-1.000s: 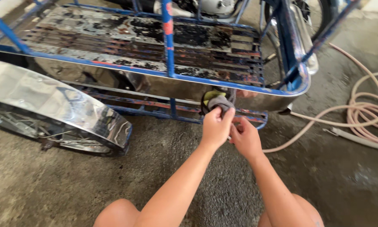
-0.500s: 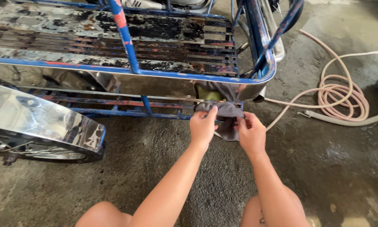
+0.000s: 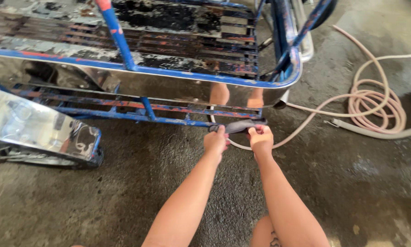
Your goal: The person wipes the exterior metal bars, the shiny fender, and the wheel spokes of a motorcycle sidecar using a cloth, then continues by wiping the motorcycle seat and tank.
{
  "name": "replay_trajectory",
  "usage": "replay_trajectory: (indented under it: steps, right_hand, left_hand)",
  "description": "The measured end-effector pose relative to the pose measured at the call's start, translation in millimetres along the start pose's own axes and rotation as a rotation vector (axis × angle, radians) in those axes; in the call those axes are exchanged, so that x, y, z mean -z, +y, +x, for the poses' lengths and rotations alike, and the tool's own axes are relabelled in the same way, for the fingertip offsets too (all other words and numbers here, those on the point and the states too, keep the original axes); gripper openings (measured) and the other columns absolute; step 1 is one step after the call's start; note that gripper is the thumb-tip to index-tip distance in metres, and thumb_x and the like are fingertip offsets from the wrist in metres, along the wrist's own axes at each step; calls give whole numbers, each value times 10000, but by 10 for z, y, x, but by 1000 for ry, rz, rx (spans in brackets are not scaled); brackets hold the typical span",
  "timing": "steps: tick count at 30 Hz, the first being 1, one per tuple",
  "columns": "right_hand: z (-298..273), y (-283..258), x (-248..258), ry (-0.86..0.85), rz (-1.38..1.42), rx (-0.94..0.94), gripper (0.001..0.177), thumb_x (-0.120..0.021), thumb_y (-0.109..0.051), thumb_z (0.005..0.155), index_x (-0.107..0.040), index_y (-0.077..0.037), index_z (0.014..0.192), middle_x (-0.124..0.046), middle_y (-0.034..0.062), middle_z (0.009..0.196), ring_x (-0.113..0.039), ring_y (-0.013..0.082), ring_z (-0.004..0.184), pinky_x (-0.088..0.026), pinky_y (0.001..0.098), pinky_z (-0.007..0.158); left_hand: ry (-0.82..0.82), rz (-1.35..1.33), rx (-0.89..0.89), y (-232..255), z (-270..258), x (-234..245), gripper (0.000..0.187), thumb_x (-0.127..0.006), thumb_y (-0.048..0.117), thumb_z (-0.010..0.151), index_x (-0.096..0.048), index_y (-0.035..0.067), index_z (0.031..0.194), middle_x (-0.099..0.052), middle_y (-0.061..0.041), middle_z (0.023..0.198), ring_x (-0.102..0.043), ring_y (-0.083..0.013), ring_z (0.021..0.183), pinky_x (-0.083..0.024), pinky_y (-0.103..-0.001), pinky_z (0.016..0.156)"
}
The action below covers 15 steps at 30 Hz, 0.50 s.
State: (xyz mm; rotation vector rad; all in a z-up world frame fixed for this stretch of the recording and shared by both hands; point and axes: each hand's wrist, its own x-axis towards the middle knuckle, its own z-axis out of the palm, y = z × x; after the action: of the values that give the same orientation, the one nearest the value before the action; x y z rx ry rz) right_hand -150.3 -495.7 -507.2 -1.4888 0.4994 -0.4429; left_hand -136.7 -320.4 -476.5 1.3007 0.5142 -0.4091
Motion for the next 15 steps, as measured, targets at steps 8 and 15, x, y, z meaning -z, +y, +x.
replay_trajectory:
  steps: [8,15]
  right_hand:
    - [-563,-550,-853,-125,-234,-178,279,-843,-204,842,-700,33,873,-696,91,752,-696,157,644,-542,285,570]
    - [-1045,-802,-1738,-322,-578,-78,351,-845,-344,800,-772,-3,834,-750,85,669,-679,111,571,-533,280,585]
  left_hand:
    - [189,-220,-132,89,468,959,363,-667,371,979,-694,9,967,-750,-112,898,-713,-191,711,-550,-312,562]
    - [355,-320,-195,636,550,1978,326,-699,295,965,-681,-29,988,-706,-132,940,-741,-254,743,-606,-323,583]
